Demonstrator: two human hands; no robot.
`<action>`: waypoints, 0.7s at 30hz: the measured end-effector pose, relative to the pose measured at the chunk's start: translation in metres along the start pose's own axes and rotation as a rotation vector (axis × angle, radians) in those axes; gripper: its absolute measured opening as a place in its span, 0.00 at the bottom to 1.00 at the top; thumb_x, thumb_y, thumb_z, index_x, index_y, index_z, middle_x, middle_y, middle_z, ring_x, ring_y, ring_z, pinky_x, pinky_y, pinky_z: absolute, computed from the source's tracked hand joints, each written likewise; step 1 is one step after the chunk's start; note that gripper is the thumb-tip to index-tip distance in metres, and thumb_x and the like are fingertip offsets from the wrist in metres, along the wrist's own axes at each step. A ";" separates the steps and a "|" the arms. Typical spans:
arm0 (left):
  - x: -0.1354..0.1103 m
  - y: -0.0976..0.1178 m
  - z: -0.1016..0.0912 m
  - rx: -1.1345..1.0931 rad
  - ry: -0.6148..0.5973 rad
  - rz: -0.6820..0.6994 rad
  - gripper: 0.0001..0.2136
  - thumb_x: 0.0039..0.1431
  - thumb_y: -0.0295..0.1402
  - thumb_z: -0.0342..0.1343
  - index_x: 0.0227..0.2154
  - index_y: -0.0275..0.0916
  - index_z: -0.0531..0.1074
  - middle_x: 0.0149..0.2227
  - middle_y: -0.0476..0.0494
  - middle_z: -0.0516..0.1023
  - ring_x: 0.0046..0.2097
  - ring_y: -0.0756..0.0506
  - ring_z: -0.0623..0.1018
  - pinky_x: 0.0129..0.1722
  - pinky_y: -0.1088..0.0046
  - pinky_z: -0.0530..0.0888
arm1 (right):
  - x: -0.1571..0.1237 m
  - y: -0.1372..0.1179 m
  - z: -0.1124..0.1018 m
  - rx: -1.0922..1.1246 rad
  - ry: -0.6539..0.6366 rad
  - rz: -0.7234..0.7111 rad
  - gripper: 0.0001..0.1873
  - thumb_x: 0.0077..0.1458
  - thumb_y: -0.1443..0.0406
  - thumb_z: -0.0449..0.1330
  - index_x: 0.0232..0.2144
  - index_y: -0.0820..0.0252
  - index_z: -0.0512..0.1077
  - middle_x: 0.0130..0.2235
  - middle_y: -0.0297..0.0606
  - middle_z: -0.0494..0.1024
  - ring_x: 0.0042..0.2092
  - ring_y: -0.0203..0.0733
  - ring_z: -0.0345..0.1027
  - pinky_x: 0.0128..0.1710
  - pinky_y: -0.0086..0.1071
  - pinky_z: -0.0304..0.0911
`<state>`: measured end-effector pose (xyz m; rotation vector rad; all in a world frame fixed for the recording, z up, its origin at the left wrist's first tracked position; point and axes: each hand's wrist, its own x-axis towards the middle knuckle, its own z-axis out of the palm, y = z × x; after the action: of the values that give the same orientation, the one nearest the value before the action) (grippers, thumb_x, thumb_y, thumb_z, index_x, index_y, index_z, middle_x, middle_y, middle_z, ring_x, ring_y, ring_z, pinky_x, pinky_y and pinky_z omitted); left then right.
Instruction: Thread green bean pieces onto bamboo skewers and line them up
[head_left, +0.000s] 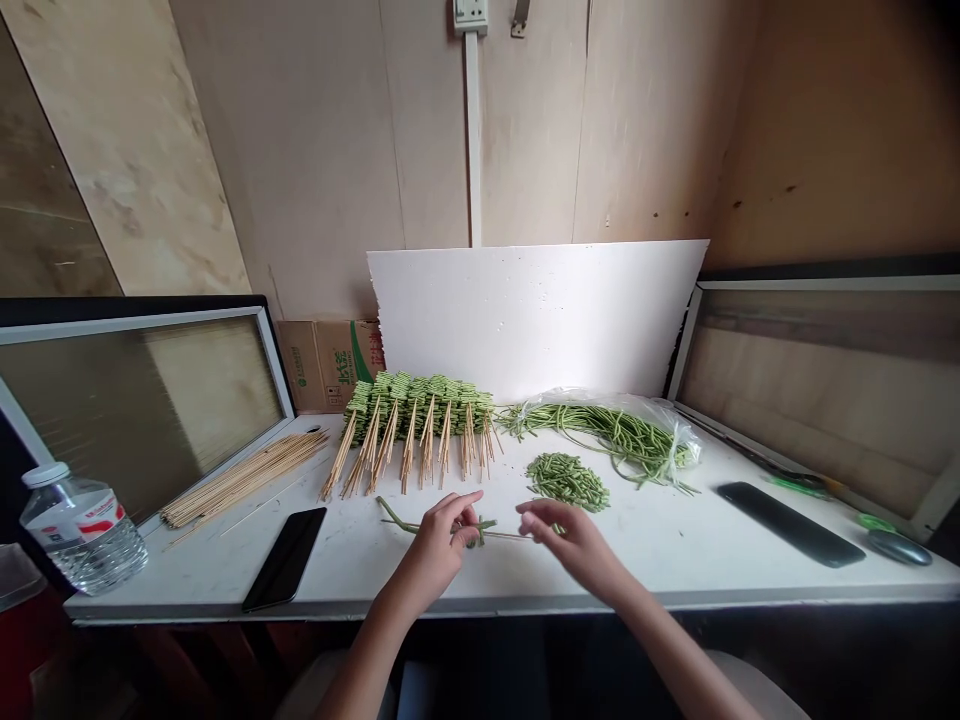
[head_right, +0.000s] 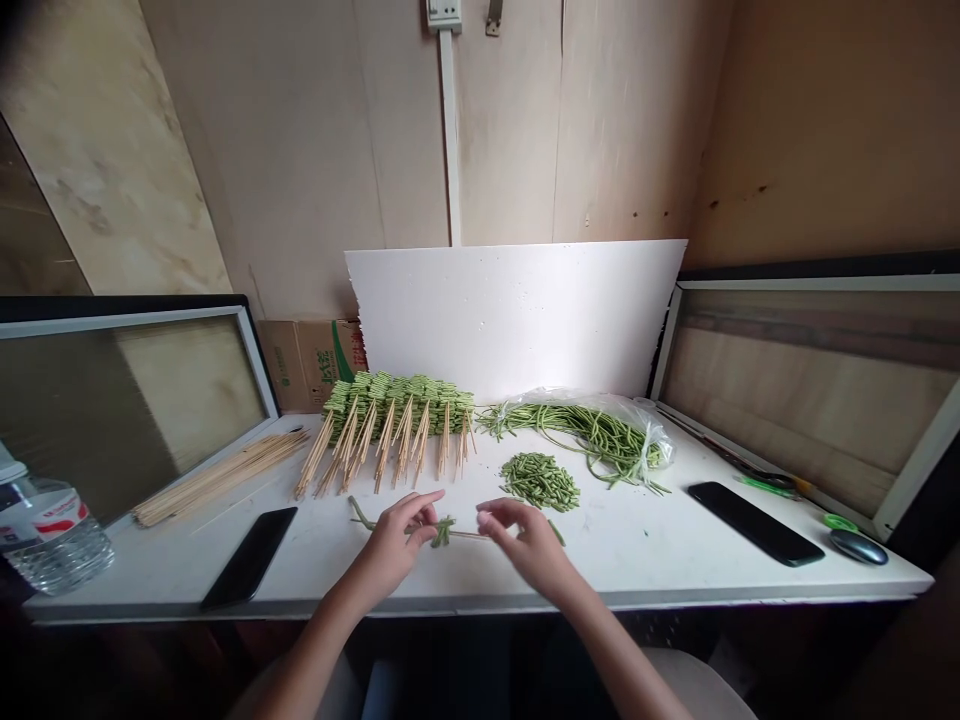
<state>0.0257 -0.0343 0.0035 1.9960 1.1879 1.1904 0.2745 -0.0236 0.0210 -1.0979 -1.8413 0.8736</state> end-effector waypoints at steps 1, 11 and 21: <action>0.000 0.001 0.004 -0.028 0.000 0.005 0.24 0.63 0.23 0.56 0.61 0.42 0.72 0.41 0.45 0.76 0.43 0.46 0.77 0.49 0.66 0.77 | -0.002 -0.003 0.011 0.004 -0.002 -0.027 0.27 0.61 0.45 0.61 0.49 0.58 0.80 0.41 0.43 0.85 0.43 0.48 0.77 0.36 0.34 0.69; -0.004 0.015 0.004 0.123 -0.116 -0.055 0.09 0.66 0.30 0.57 0.42 0.43 0.82 0.39 0.44 0.82 0.43 0.43 0.79 0.46 0.67 0.73 | -0.003 0.014 0.032 -0.004 0.177 -0.027 0.18 0.61 0.49 0.63 0.38 0.54 0.83 0.40 0.41 0.86 0.35 0.45 0.76 0.32 0.34 0.67; -0.007 0.014 0.014 0.161 -0.120 -0.027 0.14 0.66 0.27 0.54 0.46 0.47 0.83 0.40 0.44 0.77 0.42 0.44 0.77 0.44 0.69 0.71 | -0.010 0.009 0.032 -0.186 0.099 -0.226 0.08 0.62 0.57 0.65 0.38 0.53 0.81 0.34 0.39 0.81 0.38 0.46 0.74 0.33 0.34 0.66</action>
<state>0.0420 -0.0471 0.0053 2.1295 1.2802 0.9738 0.2526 -0.0339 -0.0029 -1.0010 -1.9469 0.5181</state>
